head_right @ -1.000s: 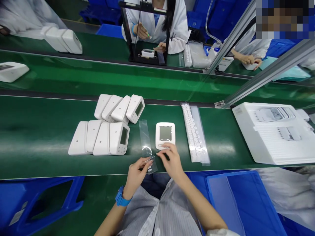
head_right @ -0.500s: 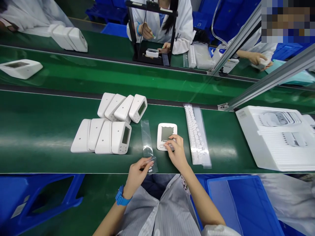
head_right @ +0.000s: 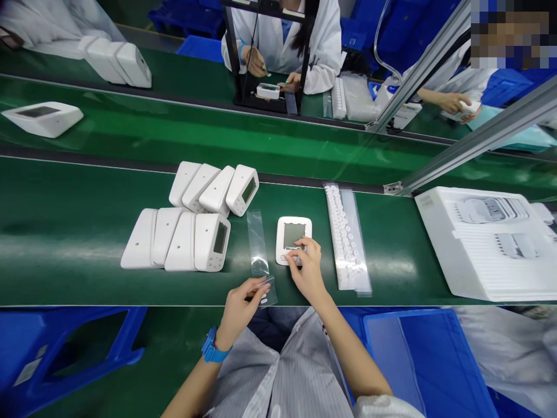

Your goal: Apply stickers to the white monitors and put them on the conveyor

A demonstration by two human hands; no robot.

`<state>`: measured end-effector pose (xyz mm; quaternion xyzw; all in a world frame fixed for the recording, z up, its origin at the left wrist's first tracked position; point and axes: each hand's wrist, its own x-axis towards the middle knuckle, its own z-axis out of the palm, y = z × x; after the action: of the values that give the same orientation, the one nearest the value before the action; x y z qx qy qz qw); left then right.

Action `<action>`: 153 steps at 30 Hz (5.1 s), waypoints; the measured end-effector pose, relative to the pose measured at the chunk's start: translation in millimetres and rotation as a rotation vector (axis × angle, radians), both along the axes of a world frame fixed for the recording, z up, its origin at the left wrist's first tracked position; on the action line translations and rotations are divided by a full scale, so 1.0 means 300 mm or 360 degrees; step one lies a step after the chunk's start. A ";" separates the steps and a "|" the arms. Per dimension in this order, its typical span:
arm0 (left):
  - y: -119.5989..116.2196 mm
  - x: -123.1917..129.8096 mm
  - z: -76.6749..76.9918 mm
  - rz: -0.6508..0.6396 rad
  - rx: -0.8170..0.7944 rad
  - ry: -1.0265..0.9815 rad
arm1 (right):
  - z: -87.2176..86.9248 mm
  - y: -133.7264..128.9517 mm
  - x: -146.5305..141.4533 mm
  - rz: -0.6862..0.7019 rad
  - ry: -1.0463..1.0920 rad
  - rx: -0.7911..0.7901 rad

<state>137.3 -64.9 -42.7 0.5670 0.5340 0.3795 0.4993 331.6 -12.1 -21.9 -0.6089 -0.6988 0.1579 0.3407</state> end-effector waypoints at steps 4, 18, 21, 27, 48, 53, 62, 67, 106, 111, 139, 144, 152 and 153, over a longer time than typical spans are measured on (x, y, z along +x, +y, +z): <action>0.000 0.000 0.000 0.0004 0.0010 0.0004 | -0.009 -0.004 -0.003 -0.0002 0.0002 0.0038; 0.000 0.002 -0.001 0.0020 0.0032 0.0015 | -0.033 -0.016 -0.019 -0.0017 -0.0001 0.0100; 0.000 0.002 -0.003 0.0018 0.0032 0.0014 | -0.032 -0.016 -0.019 -0.0021 -0.0014 0.0090; -0.001 0.001 -0.006 0.0014 0.0033 0.0015 | -0.026 -0.014 -0.016 -0.0013 -0.0011 0.0057; -0.005 -0.001 -0.008 0.0016 0.0020 0.0013 | -0.023 -0.021 -0.025 -0.0015 -0.0080 0.0092; -0.003 0.001 -0.007 0.0017 0.0009 0.0012 | -0.034 -0.022 -0.025 -0.0008 -0.0110 0.0119; -0.002 -0.002 -0.002 0.0001 -0.0074 0.0021 | -0.038 -0.011 -0.012 -0.0081 0.0139 0.0142; 0.001 -0.006 0.022 -0.0069 -0.0230 -0.0079 | -0.040 -0.010 -0.021 -0.0107 0.0161 0.0170; 0.026 -0.044 0.012 -0.0060 -0.0352 -0.0390 | -0.063 -0.154 -0.112 0.0454 0.0348 0.0157; 0.029 -0.028 0.010 -0.0107 -0.0386 -0.0497 | -0.052 -0.147 -0.101 0.0466 0.0281 0.0160; 0.065 -0.011 0.039 -0.0243 0.0291 0.0312 | -0.061 -0.042 0.131 -0.0186 0.0467 -0.0069; 0.064 -0.015 0.029 -0.0228 0.0337 0.0319 | -0.062 -0.038 0.137 -0.0136 0.0494 -0.0103; 0.059 -0.021 0.022 -0.0224 0.0366 0.0323 | -0.052 -0.029 0.136 -0.0101 0.0479 -0.0113; 0.060 -0.021 0.023 -0.0222 0.0369 0.0323 | -0.050 -0.028 0.136 -0.0098 0.0470 -0.0114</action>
<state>131.0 -47.1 -35.8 0.6920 0.4935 0.3437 0.3993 372.4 -20.6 -36.9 -0.6121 -0.6160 0.2600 0.4223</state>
